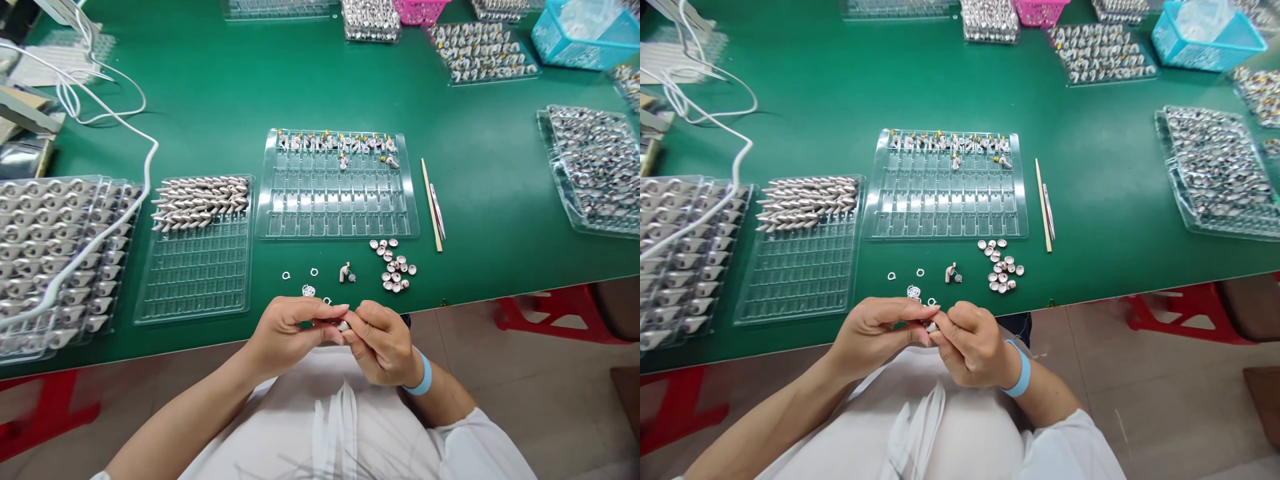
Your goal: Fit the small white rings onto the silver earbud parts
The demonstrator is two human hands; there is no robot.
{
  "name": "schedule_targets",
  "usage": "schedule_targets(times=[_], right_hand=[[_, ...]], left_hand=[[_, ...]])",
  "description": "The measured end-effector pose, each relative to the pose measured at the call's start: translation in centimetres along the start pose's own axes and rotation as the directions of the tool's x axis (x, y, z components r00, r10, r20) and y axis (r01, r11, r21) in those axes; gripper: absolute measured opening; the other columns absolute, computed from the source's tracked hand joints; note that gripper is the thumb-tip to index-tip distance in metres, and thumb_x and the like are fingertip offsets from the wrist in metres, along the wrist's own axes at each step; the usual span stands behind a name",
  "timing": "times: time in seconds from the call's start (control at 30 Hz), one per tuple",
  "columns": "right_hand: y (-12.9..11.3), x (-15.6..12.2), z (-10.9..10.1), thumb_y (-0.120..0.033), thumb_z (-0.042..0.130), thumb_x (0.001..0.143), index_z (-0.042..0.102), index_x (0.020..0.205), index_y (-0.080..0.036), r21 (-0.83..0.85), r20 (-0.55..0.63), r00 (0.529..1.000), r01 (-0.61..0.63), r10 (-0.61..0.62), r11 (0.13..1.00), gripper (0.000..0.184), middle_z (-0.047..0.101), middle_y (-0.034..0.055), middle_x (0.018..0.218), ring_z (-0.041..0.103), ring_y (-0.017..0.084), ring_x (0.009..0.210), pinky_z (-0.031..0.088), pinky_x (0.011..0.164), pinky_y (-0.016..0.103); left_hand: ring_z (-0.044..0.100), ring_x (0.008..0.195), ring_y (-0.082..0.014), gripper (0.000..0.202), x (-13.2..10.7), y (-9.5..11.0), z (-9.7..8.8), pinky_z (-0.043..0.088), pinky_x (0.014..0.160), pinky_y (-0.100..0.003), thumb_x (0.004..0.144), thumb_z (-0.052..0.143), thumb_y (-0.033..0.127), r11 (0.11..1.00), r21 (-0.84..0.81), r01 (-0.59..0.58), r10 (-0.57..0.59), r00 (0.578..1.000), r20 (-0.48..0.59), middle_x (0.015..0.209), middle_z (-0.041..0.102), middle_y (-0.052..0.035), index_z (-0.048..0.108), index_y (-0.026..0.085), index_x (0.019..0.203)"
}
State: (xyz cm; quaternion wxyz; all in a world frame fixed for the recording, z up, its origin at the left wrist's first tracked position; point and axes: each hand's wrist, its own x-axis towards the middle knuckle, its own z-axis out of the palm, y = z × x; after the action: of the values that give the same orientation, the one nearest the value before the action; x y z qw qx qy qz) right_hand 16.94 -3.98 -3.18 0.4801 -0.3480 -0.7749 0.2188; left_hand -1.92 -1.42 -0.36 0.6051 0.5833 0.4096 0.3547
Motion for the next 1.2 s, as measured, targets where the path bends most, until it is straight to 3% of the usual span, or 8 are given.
schedule_targets(times=[0.3,0.7,0.93,1.07,1.2], right_hand=[[0.2,-0.3,0.1,-0.010,0.049,0.091,0.053,0.128,-0.012,-0.021,0.025,1.000,0.000,0.000,1.000,0.037,0.052,0.0033,0.073,0.048,0.015,0.061,0.045,0.051,0.029],[0.6,-0.5,0.4,-0.005,0.050,0.086,0.052,0.129,-0.009,-0.020,0.030,0.999,-0.017,0.018,1.000,0.043,0.052,0.0036,0.073,0.047,0.016,0.060,0.041,0.048,0.029],[0.7,0.1,0.9,-0.009,0.047,0.091,0.056,0.126,-0.014,0.003,0.003,0.991,-0.137,0.137,0.991,0.037,0.054,0.0037,0.074,0.051,0.015,0.061,0.045,0.051,0.028],[0.9,1.4,0.4,-0.012,0.045,0.095,0.060,0.124,-0.017,0.127,0.084,0.963,-0.264,0.255,0.956,0.033,0.058,0.0048,0.082,0.055,0.015,0.069,0.050,0.060,0.027],[1.2,2.1,-0.9,-0.019,0.043,0.098,0.054,0.135,-0.018,0.181,0.163,0.937,-0.336,0.309,0.924,0.038,0.059,0.0049,0.085,0.057,0.016,0.076,0.052,0.068,0.029]], left_hand=[[0.071,0.059,-0.0176,0.019,0.2,-0.1,0.2,0.059,0.056,-0.024,0.077,0.074,0.014,0.998,0.011,0.064,-0.064,0.998,-0.006,0.070,0.077,-0.0079,0.080,0.015,0.095],[0.068,0.059,-0.0167,0.023,0.3,-1.4,-0.1,0.056,0.057,-0.025,0.079,0.071,0.009,0.997,0.067,-0.025,0.026,1.000,-0.011,0.069,0.076,-0.0062,0.080,0.016,0.098],[0.065,0.055,-0.0119,0.024,0.8,-1.0,-0.2,0.054,0.056,-0.020,0.075,0.075,0.010,0.995,0.096,0.015,-0.005,0.995,-0.101,0.067,0.076,-0.0019,0.080,0.019,0.097],[0.070,0.067,-0.0126,0.031,1.5,-0.4,0.0,0.057,0.064,-0.018,0.070,0.078,0.008,0.989,-0.079,0.129,-0.142,0.971,-0.191,0.078,0.079,-0.0013,0.080,0.023,0.096],[0.070,0.063,-0.0124,0.021,1.9,-0.3,-0.2,0.060,0.063,-0.020,0.074,0.078,0.017,0.899,-0.369,0.237,-0.319,0.931,-0.179,0.073,0.077,-0.0014,0.080,0.021,0.094]])
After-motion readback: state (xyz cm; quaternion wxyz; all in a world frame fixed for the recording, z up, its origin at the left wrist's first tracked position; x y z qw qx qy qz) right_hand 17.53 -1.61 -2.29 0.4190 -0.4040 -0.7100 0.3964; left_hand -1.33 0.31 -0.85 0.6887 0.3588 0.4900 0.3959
